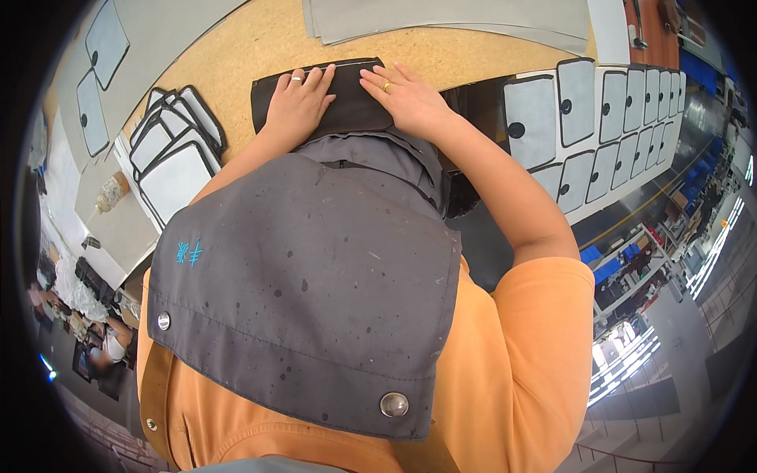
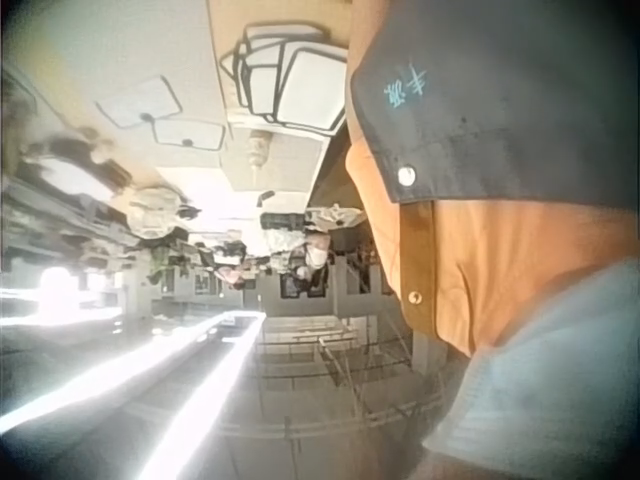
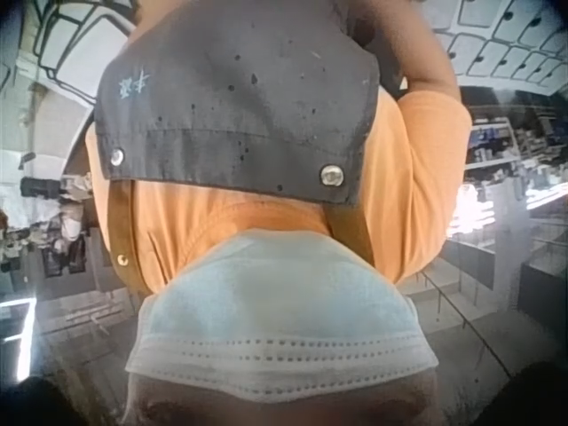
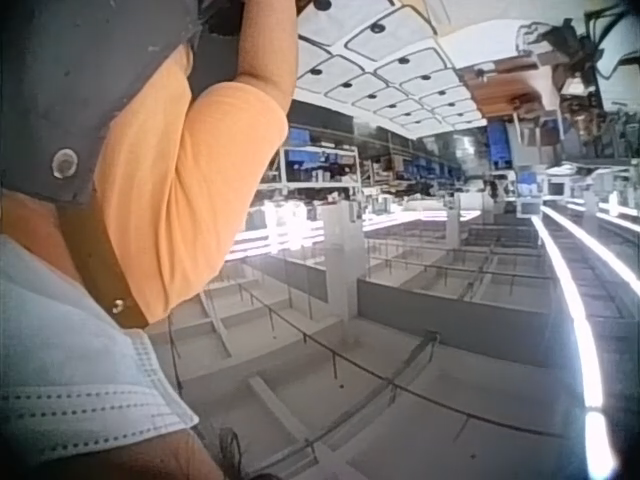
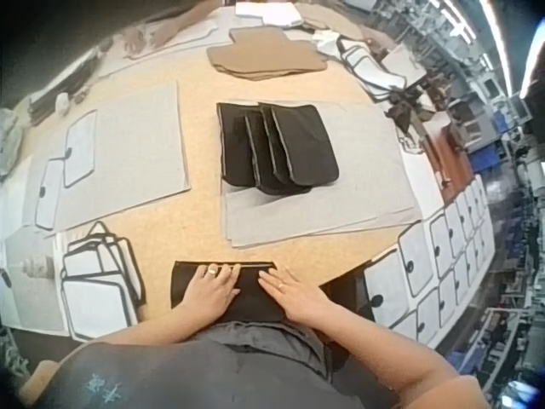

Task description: The person is aligning and joining leather panels to assemble components for wallets or small leather goods.

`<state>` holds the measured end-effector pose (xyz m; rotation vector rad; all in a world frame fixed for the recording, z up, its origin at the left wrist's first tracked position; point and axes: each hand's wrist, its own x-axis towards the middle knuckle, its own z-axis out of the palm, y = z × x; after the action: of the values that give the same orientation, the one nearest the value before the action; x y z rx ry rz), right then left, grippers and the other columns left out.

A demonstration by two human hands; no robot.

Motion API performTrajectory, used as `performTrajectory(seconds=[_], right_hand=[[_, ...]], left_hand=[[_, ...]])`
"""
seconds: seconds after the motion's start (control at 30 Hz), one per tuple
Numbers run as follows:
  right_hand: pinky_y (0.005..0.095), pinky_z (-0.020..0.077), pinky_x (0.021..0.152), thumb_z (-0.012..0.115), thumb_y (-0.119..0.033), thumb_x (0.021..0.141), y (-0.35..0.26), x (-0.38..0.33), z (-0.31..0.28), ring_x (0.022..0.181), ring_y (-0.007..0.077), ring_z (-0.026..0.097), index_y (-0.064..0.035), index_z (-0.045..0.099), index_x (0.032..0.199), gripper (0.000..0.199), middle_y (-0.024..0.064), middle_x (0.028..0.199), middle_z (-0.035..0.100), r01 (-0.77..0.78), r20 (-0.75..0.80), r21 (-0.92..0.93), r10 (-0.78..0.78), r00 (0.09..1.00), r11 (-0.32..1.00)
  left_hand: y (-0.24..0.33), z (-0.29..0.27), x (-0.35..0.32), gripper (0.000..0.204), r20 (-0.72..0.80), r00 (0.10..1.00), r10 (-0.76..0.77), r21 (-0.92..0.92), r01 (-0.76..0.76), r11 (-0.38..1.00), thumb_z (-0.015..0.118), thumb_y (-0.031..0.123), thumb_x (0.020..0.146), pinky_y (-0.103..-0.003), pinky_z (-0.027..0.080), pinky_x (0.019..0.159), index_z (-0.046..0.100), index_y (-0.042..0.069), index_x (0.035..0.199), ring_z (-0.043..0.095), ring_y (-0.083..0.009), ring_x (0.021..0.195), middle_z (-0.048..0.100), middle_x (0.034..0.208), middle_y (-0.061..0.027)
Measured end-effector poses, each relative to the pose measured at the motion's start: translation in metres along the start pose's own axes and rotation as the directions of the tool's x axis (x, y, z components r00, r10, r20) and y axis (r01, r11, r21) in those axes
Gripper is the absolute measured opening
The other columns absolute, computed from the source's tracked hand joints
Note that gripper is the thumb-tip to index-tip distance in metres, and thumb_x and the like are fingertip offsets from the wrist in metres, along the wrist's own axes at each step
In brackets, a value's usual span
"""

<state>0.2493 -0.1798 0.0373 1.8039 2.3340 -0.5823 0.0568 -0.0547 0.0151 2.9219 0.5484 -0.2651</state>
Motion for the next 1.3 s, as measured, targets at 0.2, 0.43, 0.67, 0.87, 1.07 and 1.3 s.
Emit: performTrajectory(seconds=[0.2, 0.43, 0.67, 0.87, 1.07, 1.3], right_hand=[[0.0376, 0.0239, 0.109, 0.045, -0.009, 0.084, -0.005, 0.008, 0.001, 0.127, 0.0180, 0.038, -0.0058, 0.038, 0.135, 0.052, 0.0027, 0.139, 0.041, -0.065, -0.023, -0.086, 0.063, 0.998, 0.994], [0.0371, 0.0217, 0.110, 0.048, -0.008, 0.082, -0.006, 0.014, 0.003, 0.125, 0.0176, 0.039, -0.0036, 0.039, 0.133, 0.052, 0.0028, 0.135, 0.045, -0.099, -0.094, -0.077, 0.091, 0.991, 0.992], [0.0388, 0.0234, 0.110, 0.052, 0.001, 0.074, -0.002, 0.019, -0.012, 0.125, 0.0196, 0.040, -0.0055, 0.040, 0.132, 0.059, 0.0068, 0.137, 0.043, -0.076, -0.129, 0.125, 0.093, 0.987, 0.989], [0.0368, 0.0255, 0.109, 0.049, 0.002, 0.076, -0.013, 0.033, 0.000, 0.126, 0.0228, 0.039, -0.0041, 0.042, 0.130, 0.055, 0.0092, 0.138, 0.040, -0.104, -0.051, 0.199, 0.116, 0.992, 0.975], [0.0375, 0.0456, 0.083, 0.049, -0.014, 0.085, 0.018, -0.003, -0.006, 0.093, 0.0252, 0.060, -0.0015, 0.058, 0.106, 0.026, 0.0141, 0.100, 0.063, -0.424, -0.279, 0.326, 0.515, 0.811, 0.845], [0.0225, 0.0356, 0.046, 0.059, -0.039, 0.085, -0.018, -0.018, 0.013, 0.047, 0.0087, 0.043, -0.0050, 0.058, 0.065, 0.039, -0.0003, 0.054, 0.050, -0.555, 0.593, 0.800, 0.434, 0.678, -0.227]], left_hand=[[-0.004, 0.011, 0.003, 0.050, -0.041, 0.964, 0.264, -0.129, -0.267, 0.955, 0.045, 0.030, 0.092, -0.035, 0.030, 0.104, 0.038, 0.005, 0.134, 0.035, -0.0165, 0.127, 0.035, 0.141, -0.0030], [-0.002, 0.012, 0.004, 0.049, -0.022, 0.977, 0.210, -0.154, -0.211, 0.965, 0.041, 0.031, 0.094, -0.037, 0.027, 0.107, 0.037, 0.007, 0.136, 0.031, -0.0174, 0.131, 0.030, 0.145, -0.0024], [-0.024, 0.010, -0.010, 0.044, -0.047, 0.975, 0.217, -0.422, -0.216, 0.881, 0.044, 0.024, 0.093, -0.039, 0.026, 0.108, 0.041, 0.004, 0.132, 0.032, -0.0240, 0.131, 0.035, 0.142, -0.0084], [-0.032, 0.012, -0.026, 0.045, -0.089, 0.989, 0.115, -0.238, -0.133, 0.962, 0.045, 0.025, 0.093, -0.038, 0.028, 0.106, 0.040, 0.008, 0.134, 0.033, -0.0213, 0.131, 0.036, 0.142, -0.0021], [-0.028, 0.002, -0.013, 0.042, -0.070, 0.998, 0.004, -0.347, -0.028, 0.937, 0.048, 0.024, 0.091, -0.037, 0.036, 0.095, 0.045, 0.007, 0.128, 0.044, -0.0236, 0.118, 0.044, 0.134, -0.0066], [0.005, -0.031, 0.005, 0.025, -0.071, 0.989, 0.131, -0.563, -0.148, 0.813, 0.058, 0.021, 0.084, -0.037, 0.040, 0.086, 0.058, 0.004, 0.104, 0.051, -0.0275, 0.101, 0.055, 0.103, -0.0089]])
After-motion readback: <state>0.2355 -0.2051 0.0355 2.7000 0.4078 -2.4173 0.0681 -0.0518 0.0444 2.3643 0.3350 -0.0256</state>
